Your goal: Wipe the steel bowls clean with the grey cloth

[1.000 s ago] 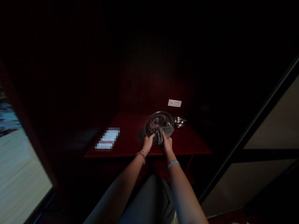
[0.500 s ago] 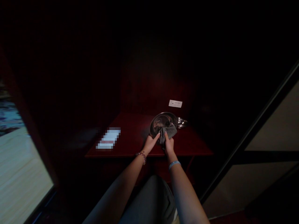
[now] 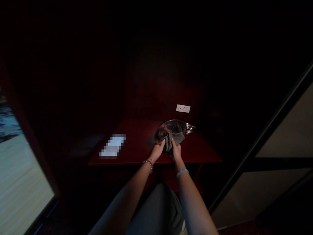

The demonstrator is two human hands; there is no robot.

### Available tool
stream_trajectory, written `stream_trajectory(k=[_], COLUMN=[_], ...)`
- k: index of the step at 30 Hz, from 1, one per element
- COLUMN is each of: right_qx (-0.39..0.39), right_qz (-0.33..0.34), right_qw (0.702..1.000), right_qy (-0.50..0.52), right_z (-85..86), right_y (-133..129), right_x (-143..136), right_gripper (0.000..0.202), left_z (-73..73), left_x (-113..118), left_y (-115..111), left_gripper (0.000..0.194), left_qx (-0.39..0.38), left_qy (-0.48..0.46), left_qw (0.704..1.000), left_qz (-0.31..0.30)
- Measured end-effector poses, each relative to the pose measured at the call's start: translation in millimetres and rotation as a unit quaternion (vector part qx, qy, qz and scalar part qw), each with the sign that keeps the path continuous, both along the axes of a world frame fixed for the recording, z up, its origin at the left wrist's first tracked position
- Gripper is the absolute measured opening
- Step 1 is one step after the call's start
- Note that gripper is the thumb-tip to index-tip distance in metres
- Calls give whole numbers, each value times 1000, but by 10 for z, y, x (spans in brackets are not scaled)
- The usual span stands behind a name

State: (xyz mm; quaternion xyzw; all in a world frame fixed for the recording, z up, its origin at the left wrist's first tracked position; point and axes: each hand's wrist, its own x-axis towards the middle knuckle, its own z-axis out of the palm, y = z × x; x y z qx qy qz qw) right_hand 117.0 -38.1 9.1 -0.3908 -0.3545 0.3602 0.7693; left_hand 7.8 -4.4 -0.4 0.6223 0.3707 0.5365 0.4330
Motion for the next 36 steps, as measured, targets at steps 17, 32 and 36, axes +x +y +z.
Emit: stream_trajectory(k=[17,32,36], right_qx=[-33,-44,-39], right_qz=[-16,-19,-24], right_qw=[999,997,998], right_qy=[-21,-53,-47], right_z=[-68,-11,-5], right_y=[78,4,9], right_x=[19,-2,-5], right_gripper=[44,44,45], left_z=[208,214,224], left_x=[-92,-111,-98], left_y=[-84,-94,-107], left_gripper=[46,53,50], left_qx=[-60,-107,-96], left_qy=[-259,-260,-259], left_qw=[955,947,953], left_qz=[128,158,128])
